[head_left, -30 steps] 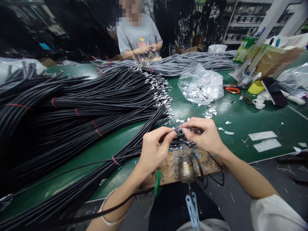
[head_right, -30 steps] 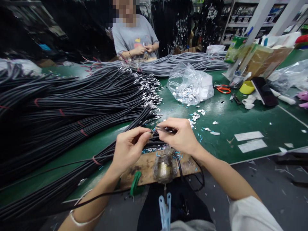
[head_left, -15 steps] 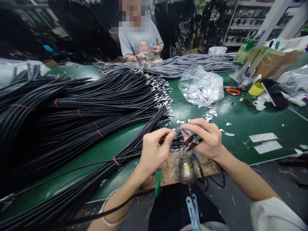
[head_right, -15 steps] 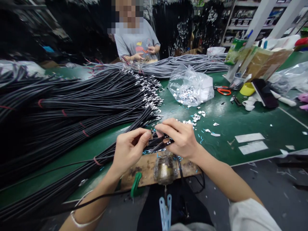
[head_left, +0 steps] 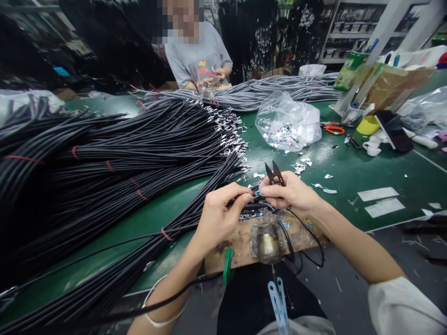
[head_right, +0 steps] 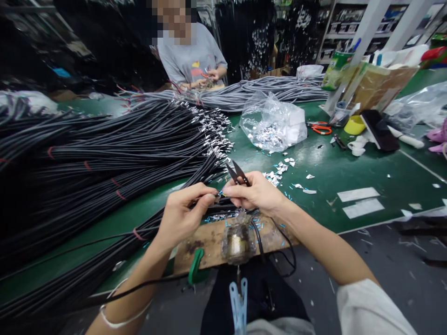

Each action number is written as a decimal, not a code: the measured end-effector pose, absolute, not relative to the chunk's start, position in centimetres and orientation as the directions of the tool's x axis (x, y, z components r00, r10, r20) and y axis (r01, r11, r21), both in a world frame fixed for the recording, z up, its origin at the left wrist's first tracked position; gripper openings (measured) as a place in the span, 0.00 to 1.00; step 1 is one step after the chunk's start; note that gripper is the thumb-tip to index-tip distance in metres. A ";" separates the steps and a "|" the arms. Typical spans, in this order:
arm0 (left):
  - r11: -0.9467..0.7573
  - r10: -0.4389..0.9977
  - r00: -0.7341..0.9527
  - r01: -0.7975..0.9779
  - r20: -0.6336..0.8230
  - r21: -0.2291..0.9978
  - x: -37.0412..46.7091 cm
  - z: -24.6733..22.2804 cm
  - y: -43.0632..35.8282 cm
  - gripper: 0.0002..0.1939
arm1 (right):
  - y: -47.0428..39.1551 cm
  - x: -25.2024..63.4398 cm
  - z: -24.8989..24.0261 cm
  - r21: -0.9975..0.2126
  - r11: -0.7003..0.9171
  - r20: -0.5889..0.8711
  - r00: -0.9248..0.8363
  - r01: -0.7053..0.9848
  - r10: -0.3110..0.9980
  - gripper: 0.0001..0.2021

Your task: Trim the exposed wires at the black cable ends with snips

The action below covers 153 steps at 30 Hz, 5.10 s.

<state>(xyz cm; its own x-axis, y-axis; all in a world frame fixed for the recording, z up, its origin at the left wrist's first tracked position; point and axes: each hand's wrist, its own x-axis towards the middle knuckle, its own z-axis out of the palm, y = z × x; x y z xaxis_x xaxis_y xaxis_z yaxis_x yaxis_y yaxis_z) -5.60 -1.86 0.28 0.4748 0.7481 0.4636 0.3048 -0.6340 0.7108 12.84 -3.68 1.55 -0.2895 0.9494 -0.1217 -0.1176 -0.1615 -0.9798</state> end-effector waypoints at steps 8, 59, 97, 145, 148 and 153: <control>-0.439 0.861 0.389 0.243 0.327 0.865 -5.1 0.1 -1.8 0.14 | -4.7 12.7 1.7 -0.954 0.253 0.236 -0.118 0.161 0.965 0.12; -0.685 0.684 0.197 0.505 0.703 0.525 -4.3 -0.3 -1.6 0.22 | -4.4 12.5 0.6 -0.780 0.350 0.432 0.041 0.519 0.901 0.21; -0.660 0.716 0.128 0.442 0.686 0.607 -4.2 0.6 -2.6 0.07 | -5.3 11.5 1.1 -0.737 0.444 0.534 0.035 0.509 0.845 0.10; -0.433 0.845 0.454 0.273 0.282 0.859 -4.6 0.3 -2.0 0.18 | -4.0 12.9 1.1 -0.673 0.592 0.630 -0.075 0.443 0.773 0.05; -0.423 0.818 0.522 0.257 0.244 0.869 -4.8 0.6 -1.9 0.20 | -4.1 13.0 1.2 -0.681 0.589 0.606 -0.115 0.435 0.787 0.05; -0.426 0.850 0.420 0.192 0.319 0.884 -4.6 0.3 -1.8 0.13 | -4.3 12.7 1.4 -0.717 0.551 0.568 -0.102 0.427 0.817 0.07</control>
<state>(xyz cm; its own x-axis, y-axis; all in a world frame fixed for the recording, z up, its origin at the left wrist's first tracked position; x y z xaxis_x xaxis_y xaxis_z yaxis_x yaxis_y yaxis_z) -4.60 -1.81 0.27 0.4198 0.8499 0.3185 0.1924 -0.4263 0.8839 12.69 -4.31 1.41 -0.1017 0.8168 0.5678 0.4265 0.5515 -0.7169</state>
